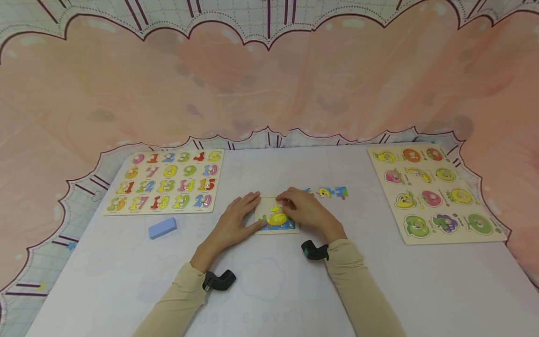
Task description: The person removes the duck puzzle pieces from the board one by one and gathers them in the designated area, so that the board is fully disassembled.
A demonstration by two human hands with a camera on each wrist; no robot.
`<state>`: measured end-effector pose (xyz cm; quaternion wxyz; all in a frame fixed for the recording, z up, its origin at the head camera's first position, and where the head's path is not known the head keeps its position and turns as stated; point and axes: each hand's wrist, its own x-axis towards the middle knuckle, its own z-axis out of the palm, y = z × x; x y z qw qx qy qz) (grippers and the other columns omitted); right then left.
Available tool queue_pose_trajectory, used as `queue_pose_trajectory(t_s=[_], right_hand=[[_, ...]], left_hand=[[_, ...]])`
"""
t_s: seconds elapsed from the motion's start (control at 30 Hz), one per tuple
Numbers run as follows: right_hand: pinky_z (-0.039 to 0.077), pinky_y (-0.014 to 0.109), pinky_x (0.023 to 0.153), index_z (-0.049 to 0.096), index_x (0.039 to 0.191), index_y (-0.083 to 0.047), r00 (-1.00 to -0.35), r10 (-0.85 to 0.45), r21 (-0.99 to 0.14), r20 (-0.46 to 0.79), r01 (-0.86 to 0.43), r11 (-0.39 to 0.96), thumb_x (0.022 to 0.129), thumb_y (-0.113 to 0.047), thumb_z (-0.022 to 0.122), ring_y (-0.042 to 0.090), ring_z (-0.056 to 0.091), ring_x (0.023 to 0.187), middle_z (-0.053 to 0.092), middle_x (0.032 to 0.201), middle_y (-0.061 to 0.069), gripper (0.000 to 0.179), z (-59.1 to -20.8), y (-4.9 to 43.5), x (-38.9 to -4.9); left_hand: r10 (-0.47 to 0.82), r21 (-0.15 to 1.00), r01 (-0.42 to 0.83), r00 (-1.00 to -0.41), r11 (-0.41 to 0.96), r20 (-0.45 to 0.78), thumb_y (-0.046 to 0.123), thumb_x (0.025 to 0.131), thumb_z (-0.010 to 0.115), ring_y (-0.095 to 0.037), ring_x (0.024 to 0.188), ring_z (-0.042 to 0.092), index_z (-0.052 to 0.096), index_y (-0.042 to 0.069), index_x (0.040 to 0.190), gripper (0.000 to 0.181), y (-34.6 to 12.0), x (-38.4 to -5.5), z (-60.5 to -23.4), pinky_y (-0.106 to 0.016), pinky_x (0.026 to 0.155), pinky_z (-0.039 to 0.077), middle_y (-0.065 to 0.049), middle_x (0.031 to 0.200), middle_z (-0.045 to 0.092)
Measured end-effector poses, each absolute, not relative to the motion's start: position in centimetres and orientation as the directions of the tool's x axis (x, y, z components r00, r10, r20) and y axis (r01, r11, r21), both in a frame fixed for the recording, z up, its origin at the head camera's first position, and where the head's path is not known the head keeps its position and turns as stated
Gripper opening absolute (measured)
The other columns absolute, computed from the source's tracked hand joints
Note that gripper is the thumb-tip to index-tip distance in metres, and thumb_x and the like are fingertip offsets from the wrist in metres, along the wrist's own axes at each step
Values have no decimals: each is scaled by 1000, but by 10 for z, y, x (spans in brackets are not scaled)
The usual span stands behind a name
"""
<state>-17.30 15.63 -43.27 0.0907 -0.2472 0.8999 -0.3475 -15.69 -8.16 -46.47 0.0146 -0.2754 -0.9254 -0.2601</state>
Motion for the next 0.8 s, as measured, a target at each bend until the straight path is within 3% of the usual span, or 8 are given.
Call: queue_pose_trajectory(t_s=[0.8], right_hand=[[46,24,72,61,113,-9,-854,-519,-650,18,-404,643,90,-4,56,13,52,84,56,95,2,24,-434,150,-170]], left_hand=[[494,492,508,-853,707,170,43,85,67,-20,143,30,43,7,141,71,-81,-157,-465,-40,120,18,-4,150,39]])
